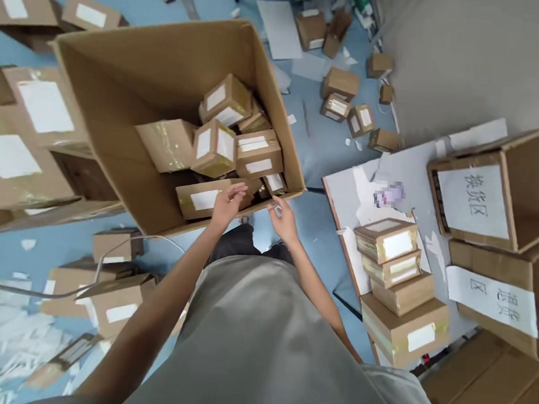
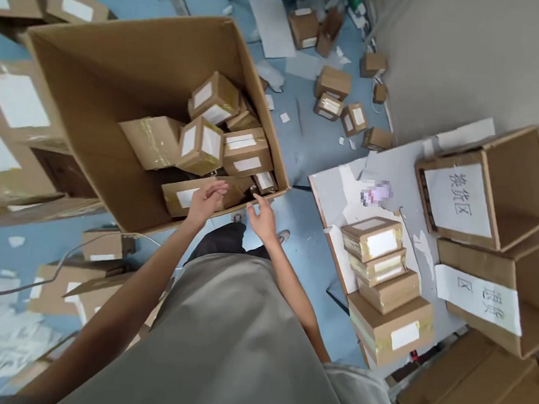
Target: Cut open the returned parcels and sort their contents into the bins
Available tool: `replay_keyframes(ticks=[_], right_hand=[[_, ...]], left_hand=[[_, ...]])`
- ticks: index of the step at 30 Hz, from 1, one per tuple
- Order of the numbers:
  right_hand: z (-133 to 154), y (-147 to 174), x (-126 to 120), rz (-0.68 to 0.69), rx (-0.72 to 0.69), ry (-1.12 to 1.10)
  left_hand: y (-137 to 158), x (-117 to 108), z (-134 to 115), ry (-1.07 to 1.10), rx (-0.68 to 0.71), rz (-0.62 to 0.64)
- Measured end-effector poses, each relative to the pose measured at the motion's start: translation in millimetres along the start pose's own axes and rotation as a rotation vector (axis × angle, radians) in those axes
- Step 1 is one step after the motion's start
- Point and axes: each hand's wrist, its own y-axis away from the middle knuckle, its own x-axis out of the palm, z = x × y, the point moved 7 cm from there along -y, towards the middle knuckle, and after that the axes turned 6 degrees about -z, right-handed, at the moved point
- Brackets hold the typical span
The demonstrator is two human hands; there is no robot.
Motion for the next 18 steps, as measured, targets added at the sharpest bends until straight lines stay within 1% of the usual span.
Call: replay_keyframes(ticks=[2, 4, 5, 7, 8, 10, 13, 15, 16, 18], right_hand=[[3.3, -15.1, 54.0, 0.089, 0.085, 0.001], [3.7, -34.9, 102.2, 0.149, 0.21, -0.032], [2.8, -47.1, 123.2, 0.157, 0.288, -0.07], [0.1, -76.1, 158.1, 0.127, 0.438, -0.168], [-1.6, -92.4, 172.1, 0.097, 0.496, -0.21], [-5.5, -125.7, 194.6, 0.037, 0.569, -0.261], [-11.4, -166.6, 219.9, -0.02, 0.619, -0.288], [-12.1, -181.9, 232.7, -0.047, 0.634, -0.321], [-10.5, -185.6, 237.6, -0.057, 0.632, -0.339], [-2.8, -185.5, 243.0, -0.076, 0.615, -0.376]], left_hand=[[-20.6, -59.1, 19.5, -0.087, -0.059, -0.154], [-42.1, -102.4, 35.6, -0.159, -0.11, -0.248], [-54.3, -116.9, 42.4, -0.184, -0.133, -0.265], [-82.1, -132.0, 53.0, -0.218, -0.159, -0.245], [-97.1, -133.7, 56.1, -0.233, -0.152, -0.221], [-126.8, -126.6, 58.0, -0.258, -0.096, -0.154], [-162.0, -100.4, 56.8, -0.272, -0.01, -0.027], [-175.6, -84.5, 56.3, -0.284, 0.0, 0.042], [-179.2, -80.2, 54.9, -0.303, 0.005, 0.06], [-179.8, -82.1, 47.5, -0.368, 0.039, 0.042]])
